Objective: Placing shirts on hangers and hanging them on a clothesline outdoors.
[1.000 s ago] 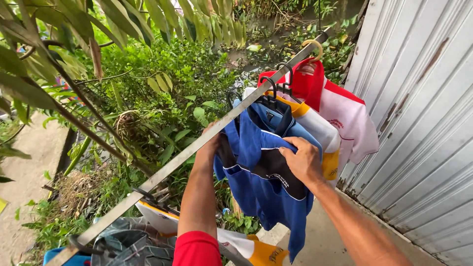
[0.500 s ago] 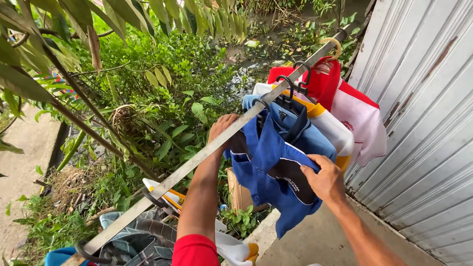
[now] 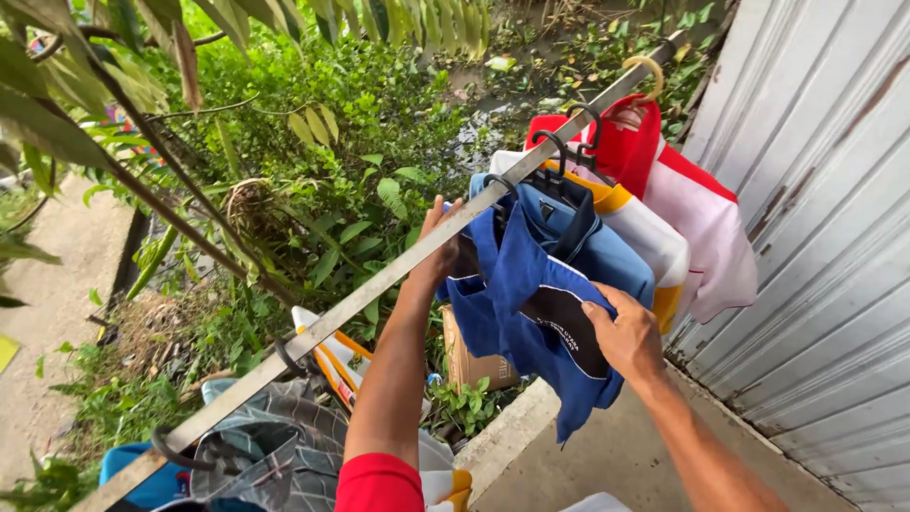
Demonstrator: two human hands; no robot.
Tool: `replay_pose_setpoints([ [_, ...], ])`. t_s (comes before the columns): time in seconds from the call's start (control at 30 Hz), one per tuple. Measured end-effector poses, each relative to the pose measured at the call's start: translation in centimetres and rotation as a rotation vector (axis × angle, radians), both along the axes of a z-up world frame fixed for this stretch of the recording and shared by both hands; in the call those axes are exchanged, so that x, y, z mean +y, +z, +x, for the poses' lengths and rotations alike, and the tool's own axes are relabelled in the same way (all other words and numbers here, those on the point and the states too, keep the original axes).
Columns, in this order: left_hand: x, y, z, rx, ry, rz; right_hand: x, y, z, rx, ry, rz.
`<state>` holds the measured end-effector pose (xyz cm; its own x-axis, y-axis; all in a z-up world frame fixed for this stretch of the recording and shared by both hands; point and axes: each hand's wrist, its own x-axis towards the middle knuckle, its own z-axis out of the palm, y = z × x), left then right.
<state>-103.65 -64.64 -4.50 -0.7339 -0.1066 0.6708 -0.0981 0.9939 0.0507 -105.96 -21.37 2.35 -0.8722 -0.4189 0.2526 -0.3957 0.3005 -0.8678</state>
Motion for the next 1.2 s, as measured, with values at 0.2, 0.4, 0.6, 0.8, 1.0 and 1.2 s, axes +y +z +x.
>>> replay_pose_setpoints([
  [0.2,13.4,11.0,5.7,-0.085,0.250,0.698,-0.7,-1.1,-0.5,0.063,0.036,-0.030],
  [0.4,16.5,8.7,6.8,0.197,0.190,0.784,0.6,-2.2,-0.6,0.213,0.128,-0.135],
  [0.6,19.3,1.5,9.6,0.276,0.399,0.928,2.6,-2.0,-1.5,0.582,0.193,-0.283],
  [0.8,24.9,-3.0,15.0,0.216,0.547,0.947,4.1,-4.8,0.6,0.375,0.438,-0.331],
  [1.0,33.1,0.3,22.2,0.185,0.562,1.092,3.6,-8.2,5.1,0.073,0.655,-0.242],
  [1.2,39.5,0.0,28.8,0.300,0.641,1.115,3.1,-7.5,12.9,-0.023,0.877,-0.196],
])
